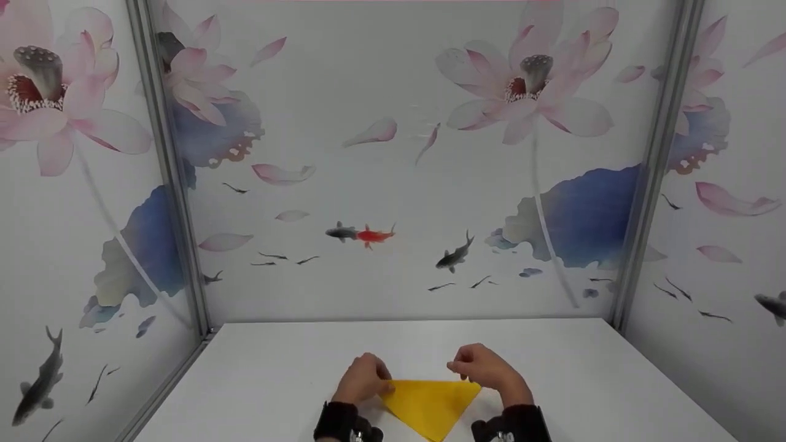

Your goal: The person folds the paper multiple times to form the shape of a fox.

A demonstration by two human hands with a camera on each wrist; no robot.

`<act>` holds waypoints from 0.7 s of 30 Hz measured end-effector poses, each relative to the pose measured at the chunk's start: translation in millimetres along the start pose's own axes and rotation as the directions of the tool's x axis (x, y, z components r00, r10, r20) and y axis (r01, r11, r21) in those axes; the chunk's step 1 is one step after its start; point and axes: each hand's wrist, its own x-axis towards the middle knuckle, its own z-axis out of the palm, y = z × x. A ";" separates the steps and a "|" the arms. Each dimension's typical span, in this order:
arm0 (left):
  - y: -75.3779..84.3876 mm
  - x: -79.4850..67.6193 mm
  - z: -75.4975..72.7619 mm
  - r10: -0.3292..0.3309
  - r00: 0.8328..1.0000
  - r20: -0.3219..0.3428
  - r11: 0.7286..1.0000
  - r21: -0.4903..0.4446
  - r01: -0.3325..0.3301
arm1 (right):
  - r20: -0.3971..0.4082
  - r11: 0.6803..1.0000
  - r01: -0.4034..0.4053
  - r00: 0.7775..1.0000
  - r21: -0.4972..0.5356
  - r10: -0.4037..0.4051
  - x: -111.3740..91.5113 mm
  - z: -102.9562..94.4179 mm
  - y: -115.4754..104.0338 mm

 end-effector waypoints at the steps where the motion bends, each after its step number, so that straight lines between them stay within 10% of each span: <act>1: 4.2 -0.8 -7.2 0.035 0.999 -0.019 0.999 -0.036 -0.036 | -0.026 0.999 0.047 0.999 -0.005 -0.047 -1.3 -0.8 -7.7; 5: 31.5 -12.8 -41.2 0.181 0.976 -0.121 0.969 -0.145 -0.198 | -0.144 0.959 0.270 0.949 -0.082 -0.280 -11.0 -5.0 -49.5; 13: 85.3 -61.0 -87.2 0.408 0.873 -0.268 0.868 -0.182 -0.462 | -0.231 0.716 0.581 0.691 -0.387 -0.685 -45.7 -10.4 -124.2; 21: 96.5 -75.8 -91.4 0.469 0.849 -0.243 0.848 -0.144 -0.510 | -0.241 0.685 0.600 0.653 -0.414 -0.718 -58.4 -12.0 -137.3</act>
